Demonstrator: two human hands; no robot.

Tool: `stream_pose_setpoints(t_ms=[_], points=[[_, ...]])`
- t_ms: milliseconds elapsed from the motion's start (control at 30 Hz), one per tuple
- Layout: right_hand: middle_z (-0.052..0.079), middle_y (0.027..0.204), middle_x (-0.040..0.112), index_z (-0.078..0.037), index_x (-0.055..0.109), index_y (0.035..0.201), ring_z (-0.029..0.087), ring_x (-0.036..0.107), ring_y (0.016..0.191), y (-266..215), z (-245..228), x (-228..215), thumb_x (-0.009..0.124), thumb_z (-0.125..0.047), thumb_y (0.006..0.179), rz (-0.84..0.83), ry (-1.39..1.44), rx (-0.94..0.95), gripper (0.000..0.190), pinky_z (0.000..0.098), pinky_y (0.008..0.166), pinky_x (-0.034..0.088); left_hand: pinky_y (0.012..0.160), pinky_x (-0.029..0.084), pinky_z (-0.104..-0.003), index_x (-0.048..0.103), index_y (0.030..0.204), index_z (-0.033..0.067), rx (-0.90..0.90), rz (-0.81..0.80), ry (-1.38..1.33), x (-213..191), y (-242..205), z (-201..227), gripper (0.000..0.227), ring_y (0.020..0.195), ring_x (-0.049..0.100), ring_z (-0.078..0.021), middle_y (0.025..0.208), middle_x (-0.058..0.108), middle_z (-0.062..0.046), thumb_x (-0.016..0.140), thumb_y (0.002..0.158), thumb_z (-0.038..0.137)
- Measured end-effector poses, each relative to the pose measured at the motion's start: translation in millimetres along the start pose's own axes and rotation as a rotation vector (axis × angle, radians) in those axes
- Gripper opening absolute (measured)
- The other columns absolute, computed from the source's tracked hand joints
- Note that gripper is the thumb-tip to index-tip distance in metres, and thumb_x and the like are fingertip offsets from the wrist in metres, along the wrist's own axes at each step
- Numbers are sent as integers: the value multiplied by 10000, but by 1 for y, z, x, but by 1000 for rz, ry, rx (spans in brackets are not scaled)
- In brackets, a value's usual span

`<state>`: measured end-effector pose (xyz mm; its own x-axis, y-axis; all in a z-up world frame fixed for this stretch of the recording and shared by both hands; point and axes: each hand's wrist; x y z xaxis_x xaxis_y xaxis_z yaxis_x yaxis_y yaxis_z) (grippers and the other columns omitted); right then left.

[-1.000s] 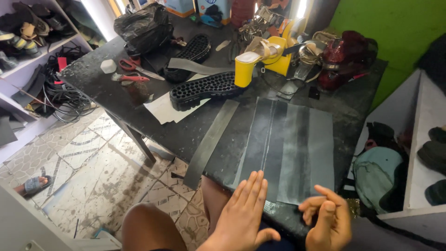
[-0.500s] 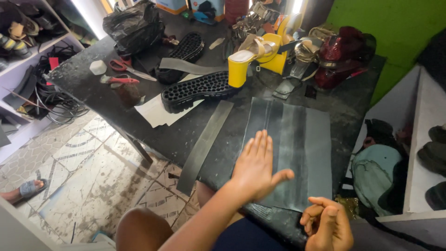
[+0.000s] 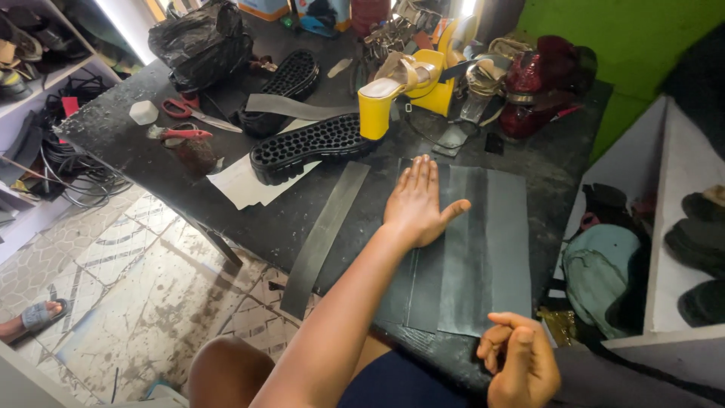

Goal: The person sits at a workbench and uses a brush to apply adhesive from a jar onto strips of dark rubber sheeting laid on the table, brushing across several strips. They then lift and fold the coated strips, aligning them over the sheet to press the glued surfaces together.

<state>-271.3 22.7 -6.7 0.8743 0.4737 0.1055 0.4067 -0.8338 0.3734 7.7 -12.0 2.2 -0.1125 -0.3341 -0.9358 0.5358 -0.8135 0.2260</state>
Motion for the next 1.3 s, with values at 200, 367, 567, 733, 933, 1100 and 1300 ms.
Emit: stream_pose_setpoints(t_ms=[200, 367, 567, 733, 933, 1100, 1300], points=[[69, 684, 574, 47, 617, 1099, 71, 453, 552, 0, -6, 0, 396, -290, 1148, -46, 28, -4, 406, 200, 514, 346, 1252, 73, -426, 142, 1569, -80, 17, -16, 22, -4, -19, 3, 1141, 1565, 69, -324, 1671, 114, -252, 205, 901, 842], [67, 681, 578, 36, 601, 1109, 63, 429, 535, 0, -11, 0, 386, -289, 1143, -67, 20, 19, 391, 194, 500, 319, 1252, 82, -435, 168, 1571, -72, 45, -44, 27, -20, -49, 9, 1114, 1567, 80, -328, 1666, 132, -252, 226, 912, 825], [70, 688, 584, 28, 594, 1100, 57, 438, 534, 2, -21, 1, 375, -302, 1152, -73, 8, 27, 400, 192, 504, 331, 1247, 109, -446, 209, 1558, -90, 109, -40, -19, -36, -101, 19, 1089, 1563, 114, -349, 1656, 174, -266, 281, 929, 796], [76, 696, 588, 28, 588, 1104, 60, 450, 544, 4, -19, 2, 381, -302, 1153, -70, 60, 23, 392, 192, 509, 343, 1260, 154, -469, 260, 1544, -121, 172, 38, -20, -48, -151, 30, 1073, 1566, 184, -377, 1646, 237, -293, 365, 949, 766], [77, 696, 585, 31, 593, 1096, 62, 449, 544, 4, -22, 1, 377, -305, 1156, -66, 25, 29, 404, 193, 504, 350, 1252, 197, -488, 294, 1531, -148, 203, 142, -41, -62, -202, 46, 1078, 1546, 253, -413, 1623, 300, -317, 499, 918, 715], [79, 689, 585, 35, 596, 1088, 65, 447, 535, 4, -24, 3, 389, -308, 1151, -62, 43, 14, 406, 192, 495, 342, 1258, 203, -484, 301, 1541, -144, 209, 162, -76, -69, -242, 53, 1115, 1557, 256, -414, 1631, 307, -313, 522, 887, 732], [79, 690, 579, 35, 594, 1094, 68, 445, 534, 4, -25, 3, 399, -309, 1151, -77, 42, 0, 399, 192, 492, 337, 1219, 272, -490, 357, 1508, -131, 238, 168, -162, -82, -275, 55, 1053, 1516, 321, -427, 1596, 361, -303, 617, 855, 654]])
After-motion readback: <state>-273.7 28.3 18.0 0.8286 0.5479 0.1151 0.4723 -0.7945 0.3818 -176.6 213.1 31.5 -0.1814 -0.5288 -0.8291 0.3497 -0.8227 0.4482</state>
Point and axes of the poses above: each hand's wrist, its own y-axis towards the middle knuckle, its own x-axis out of the palm, z = x × y
